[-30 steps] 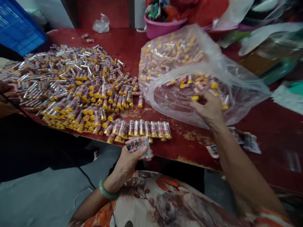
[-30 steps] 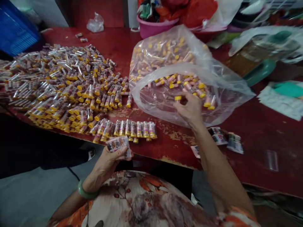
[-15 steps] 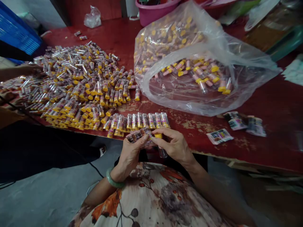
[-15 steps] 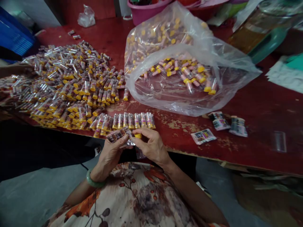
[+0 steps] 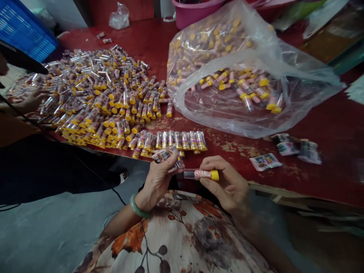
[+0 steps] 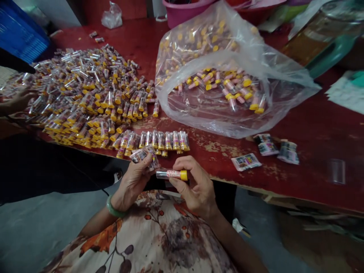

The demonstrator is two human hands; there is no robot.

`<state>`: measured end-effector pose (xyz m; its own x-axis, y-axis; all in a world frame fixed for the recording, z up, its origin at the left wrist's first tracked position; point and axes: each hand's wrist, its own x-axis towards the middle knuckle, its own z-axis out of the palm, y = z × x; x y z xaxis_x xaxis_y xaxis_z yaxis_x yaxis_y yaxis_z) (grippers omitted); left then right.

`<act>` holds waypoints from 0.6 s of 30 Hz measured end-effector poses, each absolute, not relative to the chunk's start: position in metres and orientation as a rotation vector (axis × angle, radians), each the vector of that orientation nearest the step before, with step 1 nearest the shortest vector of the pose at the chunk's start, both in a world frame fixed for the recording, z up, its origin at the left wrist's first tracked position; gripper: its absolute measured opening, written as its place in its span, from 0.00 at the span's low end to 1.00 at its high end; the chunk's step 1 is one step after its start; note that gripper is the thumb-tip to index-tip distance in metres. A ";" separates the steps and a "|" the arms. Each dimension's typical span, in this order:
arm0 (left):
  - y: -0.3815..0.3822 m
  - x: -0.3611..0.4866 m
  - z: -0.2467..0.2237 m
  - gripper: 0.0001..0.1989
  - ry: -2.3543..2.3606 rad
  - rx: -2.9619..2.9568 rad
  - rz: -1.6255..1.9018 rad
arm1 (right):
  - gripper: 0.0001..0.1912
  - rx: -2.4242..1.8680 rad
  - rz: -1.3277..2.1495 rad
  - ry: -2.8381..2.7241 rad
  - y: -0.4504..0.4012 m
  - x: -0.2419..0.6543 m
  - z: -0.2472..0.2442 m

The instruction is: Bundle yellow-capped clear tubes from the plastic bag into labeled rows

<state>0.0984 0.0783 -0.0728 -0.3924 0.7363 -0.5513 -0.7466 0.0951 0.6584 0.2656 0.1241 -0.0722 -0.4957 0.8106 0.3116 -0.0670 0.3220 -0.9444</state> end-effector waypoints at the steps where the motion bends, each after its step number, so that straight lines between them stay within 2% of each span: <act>1: 0.078 0.099 -0.072 0.16 1.153 -0.033 1.593 | 0.09 -0.659 1.217 -1.761 0.122 0.264 -0.072; 12: 0.071 0.102 -0.068 0.15 1.083 -0.112 1.558 | 0.21 -0.624 0.328 -1.904 0.103 0.251 -0.097; 18: 0.069 0.107 -0.073 0.15 1.072 -0.038 1.575 | 0.21 -0.658 0.271 -1.843 0.100 0.243 -0.106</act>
